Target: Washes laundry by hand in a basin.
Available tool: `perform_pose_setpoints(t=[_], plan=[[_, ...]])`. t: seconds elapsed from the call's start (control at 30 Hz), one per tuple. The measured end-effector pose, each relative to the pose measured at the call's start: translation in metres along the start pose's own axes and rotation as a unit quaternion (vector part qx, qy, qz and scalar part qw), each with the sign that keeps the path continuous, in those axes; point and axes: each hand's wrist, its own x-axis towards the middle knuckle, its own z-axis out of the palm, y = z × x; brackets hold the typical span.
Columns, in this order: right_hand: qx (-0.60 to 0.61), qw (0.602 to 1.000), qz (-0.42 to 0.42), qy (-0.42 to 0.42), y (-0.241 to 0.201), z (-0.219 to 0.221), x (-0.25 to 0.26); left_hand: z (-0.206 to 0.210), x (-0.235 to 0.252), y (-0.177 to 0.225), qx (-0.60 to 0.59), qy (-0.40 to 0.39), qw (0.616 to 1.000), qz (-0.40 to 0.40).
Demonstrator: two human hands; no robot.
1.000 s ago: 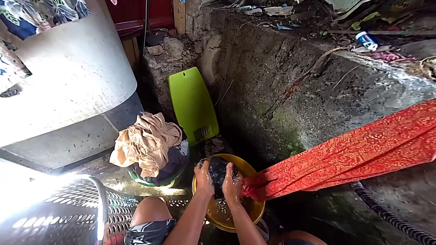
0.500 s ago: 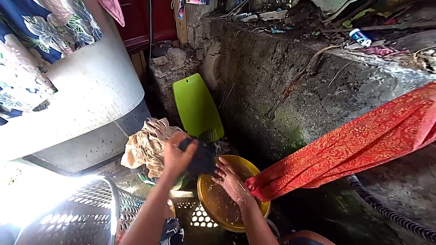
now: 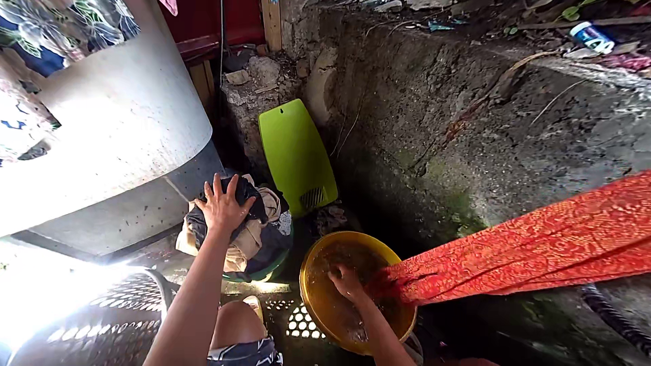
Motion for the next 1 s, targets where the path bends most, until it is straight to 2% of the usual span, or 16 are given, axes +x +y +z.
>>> perform_pose_setpoints(t=[0.07,0.13,0.2,0.27,0.37,0.53,0.6,0.7,0.73,0.77,0.83,0.93,1.0], plan=[[-0.108,0.993,0.015,-0.035,-0.004,0.007,0.011,0.001,-0.001,-0.001,0.011,0.003,1.000,0.006],[-0.160,0.983,0.045,-0.082,-0.011,0.014,0.016,0.004,-0.002,0.000,0.005,0.041,0.999,0.009],[-0.072,0.992,0.072,-0.074,-0.004,0.026,-0.001,0.015,-0.011,0.002,0.011,0.095,0.995,0.015],[0.081,0.994,0.071,-0.009,0.008,0.037,-0.040,0.024,-0.020,0.006,0.028,0.128,0.991,0.022],[0.171,0.983,0.066,0.004,0.018,0.045,-0.070,0.032,-0.024,0.007,0.029,0.163,0.986,0.035],[0.220,0.972,0.076,0.006,0.025,0.052,-0.081,0.031,-0.023,0.008,0.040,0.151,0.987,0.029],[0.159,0.984,0.078,-0.001,0.030,0.056,-0.071,0.029,-0.024,0.009,0.036,0.140,0.989,0.031],[-0.044,0.990,0.058,-0.122,0.006,0.030,-0.037,0.014,-0.021,0.009,0.028,0.088,0.995,0.036],[-0.116,0.982,0.026,-0.148,0.000,0.019,-0.021,0.006,-0.020,0.009,0.027,0.058,0.997,0.036],[-0.137,0.980,-0.009,-0.143,-0.003,0.008,-0.012,-0.002,-0.020,0.010,0.024,0.038,0.998,0.039],[-0.089,0.986,-0.077,-0.119,-0.023,-0.028,-0.023,-0.020,-0.027,0.022,0.005,0.047,0.997,0.055],[-0.031,0.989,-0.141,-0.035,-0.080,-0.085,-0.082,-0.037,-0.065,0.064,-0.123,0.117,0.975,0.145],[0.011,0.981,-0.189,0.031,-0.109,-0.115,-0.120,-0.031,-0.102,0.102,-0.279,0.026,0.943,0.178]])
